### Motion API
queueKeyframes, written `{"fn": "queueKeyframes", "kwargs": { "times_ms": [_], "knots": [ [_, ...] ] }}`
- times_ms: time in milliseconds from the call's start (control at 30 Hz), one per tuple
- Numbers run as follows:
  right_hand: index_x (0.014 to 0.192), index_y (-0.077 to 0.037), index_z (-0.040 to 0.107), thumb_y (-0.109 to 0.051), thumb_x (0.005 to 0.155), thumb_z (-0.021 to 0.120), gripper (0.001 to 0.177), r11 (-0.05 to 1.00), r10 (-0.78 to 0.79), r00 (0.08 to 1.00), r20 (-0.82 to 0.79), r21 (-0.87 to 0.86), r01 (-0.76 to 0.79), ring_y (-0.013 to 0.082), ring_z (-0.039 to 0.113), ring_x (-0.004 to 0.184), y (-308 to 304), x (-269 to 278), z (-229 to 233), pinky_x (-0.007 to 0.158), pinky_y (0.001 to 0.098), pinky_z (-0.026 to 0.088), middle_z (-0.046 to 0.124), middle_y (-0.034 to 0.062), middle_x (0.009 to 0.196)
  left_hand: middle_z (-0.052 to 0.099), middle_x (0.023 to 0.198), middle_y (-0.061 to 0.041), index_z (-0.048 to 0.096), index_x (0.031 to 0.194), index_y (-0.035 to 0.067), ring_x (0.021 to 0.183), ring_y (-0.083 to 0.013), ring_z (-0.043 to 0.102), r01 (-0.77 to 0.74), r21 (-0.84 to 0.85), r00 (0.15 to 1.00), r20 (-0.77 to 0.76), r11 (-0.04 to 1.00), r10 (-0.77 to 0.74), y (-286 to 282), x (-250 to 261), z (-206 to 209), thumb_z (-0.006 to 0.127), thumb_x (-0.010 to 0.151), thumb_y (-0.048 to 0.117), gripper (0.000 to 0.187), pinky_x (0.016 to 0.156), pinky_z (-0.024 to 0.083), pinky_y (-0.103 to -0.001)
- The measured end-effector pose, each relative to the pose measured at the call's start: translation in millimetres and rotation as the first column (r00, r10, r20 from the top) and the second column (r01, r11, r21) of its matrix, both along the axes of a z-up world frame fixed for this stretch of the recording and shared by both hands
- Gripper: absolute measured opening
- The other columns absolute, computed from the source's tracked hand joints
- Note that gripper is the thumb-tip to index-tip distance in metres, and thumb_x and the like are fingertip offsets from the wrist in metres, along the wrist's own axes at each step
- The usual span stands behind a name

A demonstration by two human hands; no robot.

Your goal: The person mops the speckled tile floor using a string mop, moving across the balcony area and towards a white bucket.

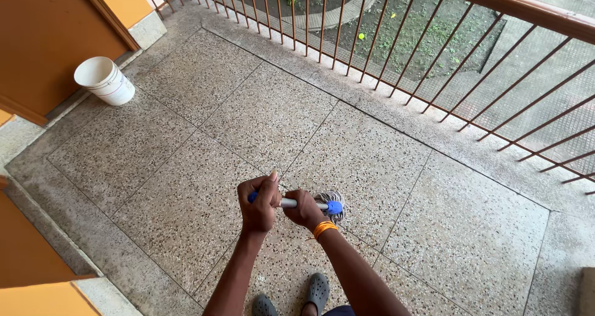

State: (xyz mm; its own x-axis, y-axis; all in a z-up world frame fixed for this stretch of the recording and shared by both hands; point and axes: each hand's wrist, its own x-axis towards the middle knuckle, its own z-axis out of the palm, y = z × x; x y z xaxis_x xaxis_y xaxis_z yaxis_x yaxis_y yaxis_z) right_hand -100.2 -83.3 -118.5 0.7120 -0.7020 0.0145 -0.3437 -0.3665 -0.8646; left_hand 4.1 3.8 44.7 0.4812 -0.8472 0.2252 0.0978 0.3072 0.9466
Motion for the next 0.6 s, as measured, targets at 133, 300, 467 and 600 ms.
{"fn": "queueKeyframes", "kwargs": {
  "times_ms": [133, 300, 467, 600],
  "knots": [
    [0.072, -0.004, 0.068, -0.011, 0.077, 0.066, 0.008, 1.000, -0.013, 1.000, -0.011, -0.024, 0.013, 0.0325, 0.072, 0.062, 0, -4, -1, 0.060, 0.0428, 0.056, 0.071, 0.0171, 0.068, 0.035, 0.045, 0.005, 0.040, 0.052, 0.014, 0.040, -0.0053, 0.030, 0.007, -0.026, 1.000, 0.002, 1.000, -0.007, -3, -2, 0, 0.056, 0.105, 0.021, 0.056, 0.042, 0.025, -0.028],
    [0.073, -0.006, 0.070, -0.015, 0.082, 0.066, 0.013, 0.999, -0.053, 0.999, -0.001, -0.001, 0.053, 0.0328, 0.073, 0.064, 0, -10, -1, 0.061, 0.0433, 0.057, 0.071, 0.0176, 0.069, 0.035, 0.045, 0.005, 0.041, 0.052, 0.013, 0.040, -0.0055, 0.031, 0.024, -0.021, 1.000, 0.016, 1.000, -0.023, -7, -8, 5, 0.055, 0.105, 0.021, 0.055, 0.042, 0.025, -0.028],
    [0.076, -0.009, 0.073, -0.018, 0.083, 0.066, 0.014, 0.994, -0.102, 0.993, -0.062, -0.032, 0.100, 0.0342, 0.073, 0.065, 1, -15, -9, 0.063, 0.0438, 0.058, 0.072, 0.0179, 0.070, 0.033, 0.047, 0.006, 0.040, 0.054, 0.013, 0.042, -0.0054, 0.028, 0.054, -0.038, 0.994, -0.092, 0.998, -0.058, -14, -9, 9, 0.054, 0.107, 0.022, 0.055, 0.043, 0.024, -0.028],
    [0.081, -0.009, 0.076, -0.020, 0.084, 0.067, 0.014, 0.986, -0.155, 0.988, -0.030, -0.074, 0.152, 0.0368, 0.073, 0.067, 9, -26, -21, 0.064, 0.0446, 0.060, 0.072, 0.0197, 0.073, 0.033, 0.046, 0.005, 0.040, 0.054, 0.013, 0.041, -0.0057, 0.028, 0.029, -0.012, 0.992, -0.122, 1.000, -0.030, -14, -10, 1, 0.054, 0.107, 0.022, 0.056, 0.043, 0.025, -0.029]
  ]
}}
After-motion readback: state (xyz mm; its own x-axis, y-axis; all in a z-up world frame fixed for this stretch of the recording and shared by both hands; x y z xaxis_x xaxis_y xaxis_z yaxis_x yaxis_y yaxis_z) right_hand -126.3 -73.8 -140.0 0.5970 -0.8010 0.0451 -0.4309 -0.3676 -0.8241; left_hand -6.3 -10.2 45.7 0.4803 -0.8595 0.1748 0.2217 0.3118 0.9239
